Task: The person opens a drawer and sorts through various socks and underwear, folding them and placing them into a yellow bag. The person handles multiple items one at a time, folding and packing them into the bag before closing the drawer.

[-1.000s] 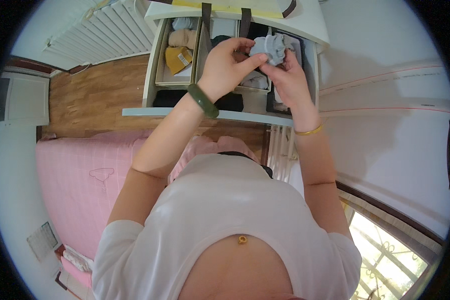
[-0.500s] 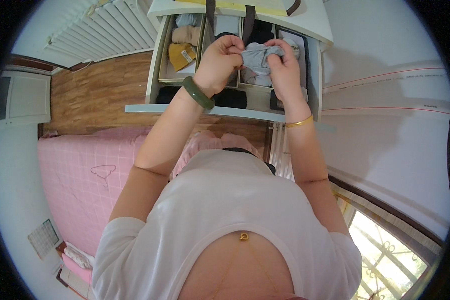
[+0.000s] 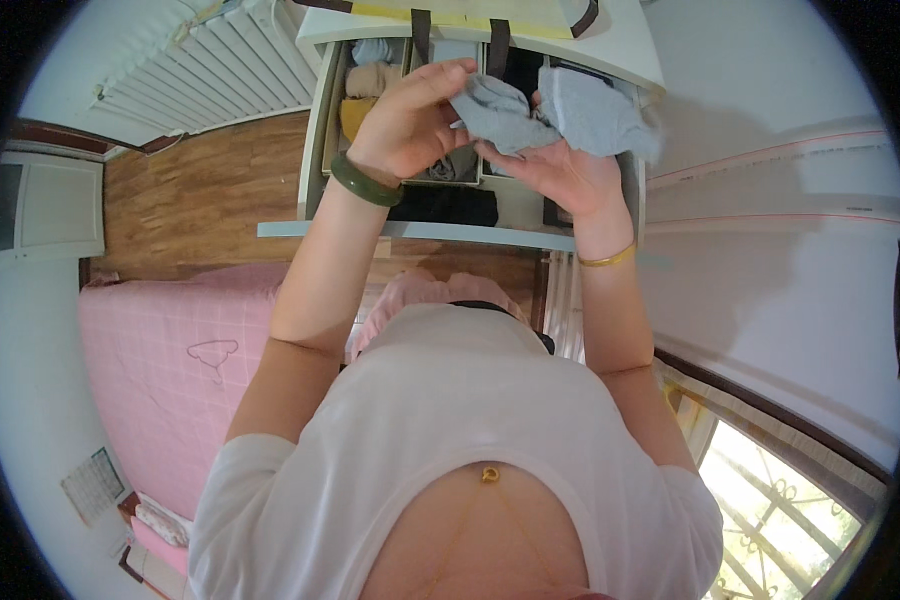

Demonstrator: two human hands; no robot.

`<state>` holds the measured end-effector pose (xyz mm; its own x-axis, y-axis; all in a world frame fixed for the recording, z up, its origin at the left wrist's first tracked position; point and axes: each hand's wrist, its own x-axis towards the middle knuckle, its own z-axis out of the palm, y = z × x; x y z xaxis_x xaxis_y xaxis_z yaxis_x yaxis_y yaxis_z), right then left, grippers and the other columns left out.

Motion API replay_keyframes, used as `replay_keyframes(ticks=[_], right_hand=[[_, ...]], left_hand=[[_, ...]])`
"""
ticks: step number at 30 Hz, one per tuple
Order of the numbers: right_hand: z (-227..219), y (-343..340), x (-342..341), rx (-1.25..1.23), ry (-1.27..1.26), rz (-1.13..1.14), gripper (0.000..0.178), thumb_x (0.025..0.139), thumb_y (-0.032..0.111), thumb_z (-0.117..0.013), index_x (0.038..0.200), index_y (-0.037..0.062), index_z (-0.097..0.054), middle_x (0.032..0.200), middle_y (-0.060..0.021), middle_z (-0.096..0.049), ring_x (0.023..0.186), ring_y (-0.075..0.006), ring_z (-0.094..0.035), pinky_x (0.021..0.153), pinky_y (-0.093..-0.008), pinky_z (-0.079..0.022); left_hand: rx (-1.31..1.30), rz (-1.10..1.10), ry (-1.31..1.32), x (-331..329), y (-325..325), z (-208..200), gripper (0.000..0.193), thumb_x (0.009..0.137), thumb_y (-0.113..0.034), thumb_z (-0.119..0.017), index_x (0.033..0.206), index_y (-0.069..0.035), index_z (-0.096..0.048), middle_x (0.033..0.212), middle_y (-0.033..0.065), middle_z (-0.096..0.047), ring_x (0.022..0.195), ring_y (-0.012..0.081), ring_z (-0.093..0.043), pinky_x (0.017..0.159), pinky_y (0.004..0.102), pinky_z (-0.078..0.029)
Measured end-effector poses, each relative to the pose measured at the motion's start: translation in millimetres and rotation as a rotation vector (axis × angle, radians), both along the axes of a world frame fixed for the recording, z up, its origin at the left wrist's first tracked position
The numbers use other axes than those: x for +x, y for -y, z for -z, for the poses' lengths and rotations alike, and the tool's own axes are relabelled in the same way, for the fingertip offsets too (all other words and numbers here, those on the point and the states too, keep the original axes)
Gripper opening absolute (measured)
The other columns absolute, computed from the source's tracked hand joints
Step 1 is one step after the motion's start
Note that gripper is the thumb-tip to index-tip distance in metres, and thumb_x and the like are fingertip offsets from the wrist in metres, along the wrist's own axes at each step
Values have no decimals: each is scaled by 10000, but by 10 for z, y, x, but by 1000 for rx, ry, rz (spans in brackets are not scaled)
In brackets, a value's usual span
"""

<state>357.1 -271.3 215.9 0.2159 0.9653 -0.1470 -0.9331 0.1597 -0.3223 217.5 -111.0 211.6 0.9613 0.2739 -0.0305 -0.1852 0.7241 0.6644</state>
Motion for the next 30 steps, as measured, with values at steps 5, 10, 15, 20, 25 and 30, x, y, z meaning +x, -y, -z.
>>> replay_keyframes(ticks=[5,10,15,20,25,30], right_hand=[[71,69,245,161,8,-187,348,1001,380,-447,1224,121,-514,1297,-161,-479,1289,-413,-390,1087,-602,-312],[18,120,356,135,103,209,358,1021,302,-417,1321,123,-494,1280,-158,-513,1243,-326,-458,1071,-506,-392],[178,118,406,111,308,348,358,975,79,-504,1330,46,-480,1250,-137,-549,1150,-249,-552,1010,-405,-473],[109,18,255,7,442,321,290,922,-28,-532,1203,34,-565,1087,-96,-628,1049,-208,-604,889,-353,-540],[153,19,299,-147,281,389,118,900,14,-594,1009,57,-600,928,-36,-634,792,-133,-575,654,-257,-477],[106,17,270,-75,0,237,61,902,152,-644,933,123,-601,854,35,-606,644,-103,-469,539,-235,-327]], left_hand=[[191,-215,18,-70,-100,6,343,902,-59,-623,1240,-48,-565,1170,79,-602,1066,220,-585,919,392,-477],[197,-466,23,-268,-330,153,349,873,10,-623,1208,-80,-587,1154,52,-602,1056,205,-570,878,350,-454],[344,-423,47,-429,-264,86,487,856,-43,-670,1317,-63,-515,1284,81,-531,1147,208,-526,945,356,-434],[911,-348,-325,-397,-111,-22,448,847,-164,-730,1251,-27,-593,1070,48,-628,984,126,-566,855,255,-455],[556,-605,-270,-426,-176,76,205,914,-152,-656,1069,-17,-654,986,24,-649,898,97,-567,786,245,-459],[46,-638,-128,-395,-39,-62,153,958,-134,-567,1053,-25,-617,947,33,-646,890,146,-596,793,292,-481]])
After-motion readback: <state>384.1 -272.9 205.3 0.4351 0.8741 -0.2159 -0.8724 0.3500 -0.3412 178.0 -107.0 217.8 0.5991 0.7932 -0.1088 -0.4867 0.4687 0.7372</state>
